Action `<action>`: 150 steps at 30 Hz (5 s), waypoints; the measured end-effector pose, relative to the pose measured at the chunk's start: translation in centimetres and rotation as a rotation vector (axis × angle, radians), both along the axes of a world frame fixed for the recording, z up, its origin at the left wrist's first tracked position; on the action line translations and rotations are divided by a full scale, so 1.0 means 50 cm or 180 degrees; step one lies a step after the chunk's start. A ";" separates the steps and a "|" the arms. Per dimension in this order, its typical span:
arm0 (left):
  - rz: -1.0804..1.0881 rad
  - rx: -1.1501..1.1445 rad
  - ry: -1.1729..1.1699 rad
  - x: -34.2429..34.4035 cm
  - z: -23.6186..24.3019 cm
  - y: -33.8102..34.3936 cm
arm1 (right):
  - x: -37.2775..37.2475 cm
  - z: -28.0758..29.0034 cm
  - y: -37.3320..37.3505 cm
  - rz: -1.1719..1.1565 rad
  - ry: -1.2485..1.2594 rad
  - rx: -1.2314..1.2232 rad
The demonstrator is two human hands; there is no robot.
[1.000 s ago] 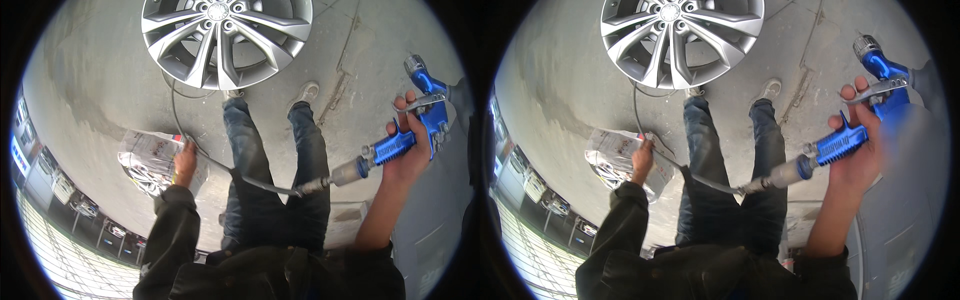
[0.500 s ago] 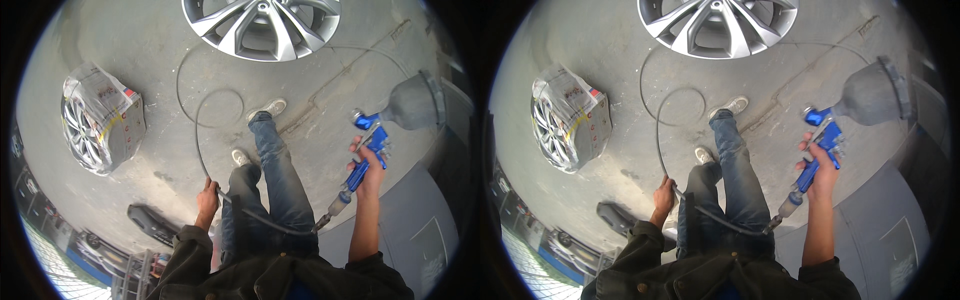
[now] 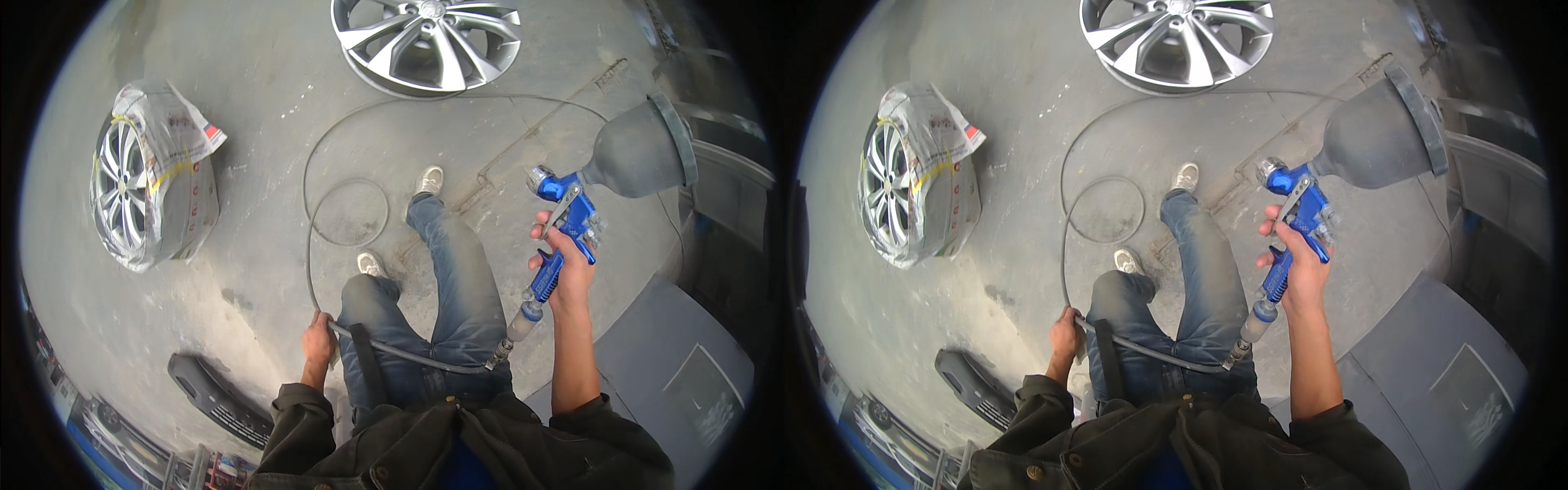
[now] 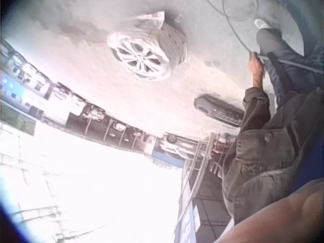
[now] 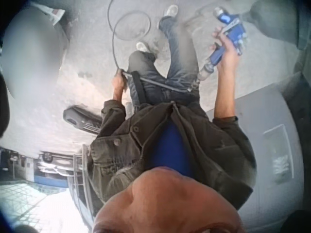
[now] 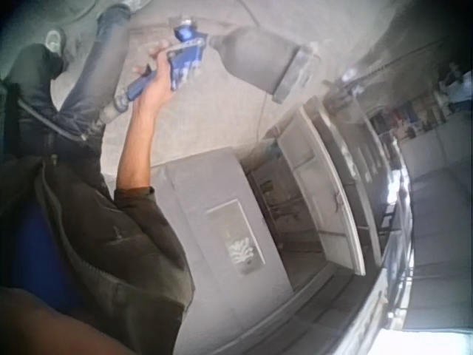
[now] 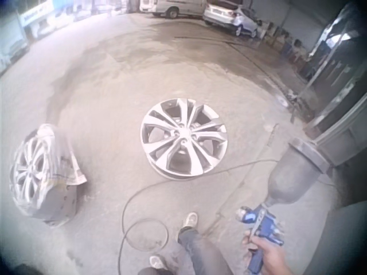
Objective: The person uses a spray gun to apply paint to several car wheels placed on the floor. The wheels are masked with tape and paper to protect the tires. The person moves between wheels, spraying each one, then walks to a workbench to refill the spray gun from a paint can.
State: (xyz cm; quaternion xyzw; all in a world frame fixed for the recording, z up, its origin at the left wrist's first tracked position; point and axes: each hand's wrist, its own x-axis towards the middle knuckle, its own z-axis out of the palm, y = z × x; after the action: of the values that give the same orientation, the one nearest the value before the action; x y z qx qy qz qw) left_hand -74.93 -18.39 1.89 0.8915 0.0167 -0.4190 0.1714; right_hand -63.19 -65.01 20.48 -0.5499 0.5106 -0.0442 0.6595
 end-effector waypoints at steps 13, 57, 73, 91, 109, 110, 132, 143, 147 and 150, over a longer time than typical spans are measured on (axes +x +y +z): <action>-0.0230 0.0527 0.0480 0.070 -0.071 -0.245 | 0.066 -0.162 -0.246 -0.0119 0.0058 0.0484; 0.0039 0.1085 0.1179 0.273 0.015 -0.688 | 0.531 -0.353 -0.650 0.0487 0.1017 0.1196; -0.0004 0.1118 0.1186 0.263 0.014 -0.707 | 0.495 -0.294 -0.659 0.0631 0.0469 0.1218; -0.0043 0.1213 0.0944 0.200 -0.002 -0.694 | 0.415 -0.256 -0.656 0.0666 0.0029 0.0120; 0.0292 0.1136 0.0952 0.135 -0.014 -0.710 | 0.424 -0.269 -0.617 0.0849 0.0344 0.0050; 0.0246 0.1125 0.0911 0.129 -0.015 -0.703 | 0.424 -0.272 -0.613 0.0828 0.0392 0.0056; 0.0531 0.0993 0.0774 0.076 -0.040 -0.701 | 0.418 -0.245 -0.636 0.0657 0.0141 -0.0888; 0.0771 0.0822 0.0865 0.030 -0.035 -0.690 | 0.396 -0.229 -0.492 0.1662 -0.0068 -0.0204; 0.0819 0.0780 0.0831 0.003 -0.043 -0.676 | 0.386 -0.224 -0.454 0.1757 -0.0064 -0.0024; 0.0863 0.0751 0.0802 -0.021 -0.050 -0.661 | 0.378 -0.222 -0.439 0.1685 0.0033 -0.0042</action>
State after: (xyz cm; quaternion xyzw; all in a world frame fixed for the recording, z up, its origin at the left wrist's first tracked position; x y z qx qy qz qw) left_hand -75.97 -51.43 -0.61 0.8356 0.2066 -0.4953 0.1172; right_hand -44.30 -86.96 9.38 -0.6688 0.3520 0.1294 0.6419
